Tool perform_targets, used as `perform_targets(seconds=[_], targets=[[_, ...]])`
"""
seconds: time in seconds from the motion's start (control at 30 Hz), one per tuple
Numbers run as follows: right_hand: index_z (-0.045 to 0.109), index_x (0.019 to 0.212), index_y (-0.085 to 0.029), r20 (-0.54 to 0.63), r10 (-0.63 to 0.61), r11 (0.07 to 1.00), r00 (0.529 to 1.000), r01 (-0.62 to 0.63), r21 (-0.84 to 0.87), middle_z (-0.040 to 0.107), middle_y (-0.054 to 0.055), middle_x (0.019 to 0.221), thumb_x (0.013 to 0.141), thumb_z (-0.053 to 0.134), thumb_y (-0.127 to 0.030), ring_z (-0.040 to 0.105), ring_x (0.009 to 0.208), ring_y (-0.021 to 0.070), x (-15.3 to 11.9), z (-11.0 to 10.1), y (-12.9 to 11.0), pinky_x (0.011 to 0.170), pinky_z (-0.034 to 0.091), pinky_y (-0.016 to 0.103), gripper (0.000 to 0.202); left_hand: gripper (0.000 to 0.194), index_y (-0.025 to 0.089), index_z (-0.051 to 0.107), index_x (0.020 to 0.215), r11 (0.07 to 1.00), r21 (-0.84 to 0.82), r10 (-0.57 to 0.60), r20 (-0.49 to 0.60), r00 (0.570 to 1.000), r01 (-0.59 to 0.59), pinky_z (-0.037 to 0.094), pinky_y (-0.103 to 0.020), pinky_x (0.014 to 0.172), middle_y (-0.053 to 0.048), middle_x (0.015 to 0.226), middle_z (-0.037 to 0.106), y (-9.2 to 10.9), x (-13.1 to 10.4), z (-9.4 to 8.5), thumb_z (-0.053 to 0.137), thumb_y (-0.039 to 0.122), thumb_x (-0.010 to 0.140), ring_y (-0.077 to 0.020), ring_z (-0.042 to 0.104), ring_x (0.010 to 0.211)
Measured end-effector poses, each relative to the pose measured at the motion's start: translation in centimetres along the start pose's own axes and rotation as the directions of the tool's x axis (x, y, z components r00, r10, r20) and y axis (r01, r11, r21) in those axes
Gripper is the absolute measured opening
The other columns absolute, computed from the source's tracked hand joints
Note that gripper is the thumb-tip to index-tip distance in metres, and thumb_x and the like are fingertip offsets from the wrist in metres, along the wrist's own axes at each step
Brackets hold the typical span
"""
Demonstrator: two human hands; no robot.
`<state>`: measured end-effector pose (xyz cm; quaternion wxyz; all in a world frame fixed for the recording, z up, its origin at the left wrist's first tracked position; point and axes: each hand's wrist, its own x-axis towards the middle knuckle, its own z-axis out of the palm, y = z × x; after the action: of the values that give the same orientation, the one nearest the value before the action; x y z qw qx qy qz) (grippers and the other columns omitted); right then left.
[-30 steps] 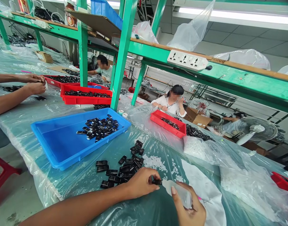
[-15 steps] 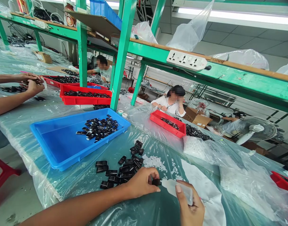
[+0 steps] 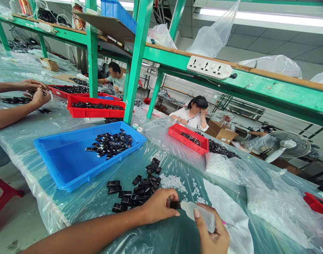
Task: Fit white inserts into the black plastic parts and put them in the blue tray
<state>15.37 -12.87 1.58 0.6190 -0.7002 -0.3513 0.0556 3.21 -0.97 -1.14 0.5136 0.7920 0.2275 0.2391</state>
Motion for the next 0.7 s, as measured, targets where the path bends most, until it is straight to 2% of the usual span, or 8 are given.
perform_targets(seconds=[0.13,0.27,0.4,0.53,0.63,0.7], targets=[[0.061,0.081,-0.018,0.014,0.052,0.998,0.999,-0.052,0.041,0.062,0.002,0.073,0.065,0.066,-0.057,0.055,0.072,0.0195,0.1,0.1,-0.7,0.066,0.043,0.027,0.043,0.028,0.018,0.057,0.087,1.0,-0.01,0.017,0.002,1.0,-0.017,0.034,-0.018,0.05,0.003,0.074,0.058,0.2,-0.1,0.0,0.071,0.03,0.066,-0.0096,0.049,0.058],[0.062,0.081,-0.018,-0.007,0.062,0.998,0.998,-0.062,0.03,0.063,0.004,0.079,0.065,0.064,-0.06,0.056,0.078,0.0228,0.1,0.1,-1.0,0.067,0.043,0.029,0.046,0.021,0.018,0.061,0.089,0.996,0.021,0.088,0.017,0.996,-0.088,0.039,-0.02,0.056,-0.002,0.088,0.062,0.6,-0.3,-0.3,0.064,0.032,0.074,-0.0129,0.054,0.067],[0.061,0.083,-0.018,0.013,0.094,0.995,0.996,-0.094,0.024,0.063,0.005,0.08,0.065,0.064,-0.061,0.055,0.079,0.0238,0.2,0.0,-0.8,0.066,0.042,0.03,0.046,0.019,0.018,0.064,0.089,0.992,0.077,0.098,0.003,0.995,-0.098,0.041,-0.021,0.059,-0.004,0.089,0.063,0.9,-0.3,-0.4,0.06,0.033,0.078,-0.015,0.057,0.071],[0.061,0.082,-0.018,0.059,0.181,0.98,0.982,-0.185,0.068,0.056,0.0,0.063,0.065,0.065,-0.059,0.051,0.064,0.0183,0.6,-0.2,0.0,0.056,0.037,0.027,0.044,0.019,0.018,0.064,0.088,0.991,0.096,0.09,-0.015,0.996,-0.088,0.042,-0.02,0.059,-0.004,0.087,0.064,0.6,-0.2,-0.3,0.063,0.033,0.076,-0.0146,0.057,0.07],[0.061,0.084,-0.017,0.088,0.277,0.94,0.957,-0.289,0.182,0.042,-0.005,0.048,0.068,0.063,-0.058,0.04,0.048,0.0124,1.1,-0.1,0.9,0.047,0.03,0.024,0.044,0.017,0.018,0.064,0.084,0.992,0.096,0.089,-0.033,0.995,-0.085,0.041,-0.019,0.057,-0.002,0.082,0.064,0.5,-0.1,-0.2,0.065,0.032,0.074,-0.0136,0.057,0.068],[0.059,0.082,-0.017,0.151,0.331,0.866,0.931,-0.363,0.343,0.038,-0.007,0.044,0.072,0.06,-0.056,0.036,0.043,0.01,1.4,0.1,1.4,0.044,0.028,0.023,0.041,0.016,0.018,0.064,0.082,0.992,0.092,0.087,-0.034,0.996,-0.084,0.04,-0.019,0.056,-0.001,0.079,0.064,0.5,-0.1,-0.2,0.066,0.032,0.074,-0.0132,0.057,0.067]])
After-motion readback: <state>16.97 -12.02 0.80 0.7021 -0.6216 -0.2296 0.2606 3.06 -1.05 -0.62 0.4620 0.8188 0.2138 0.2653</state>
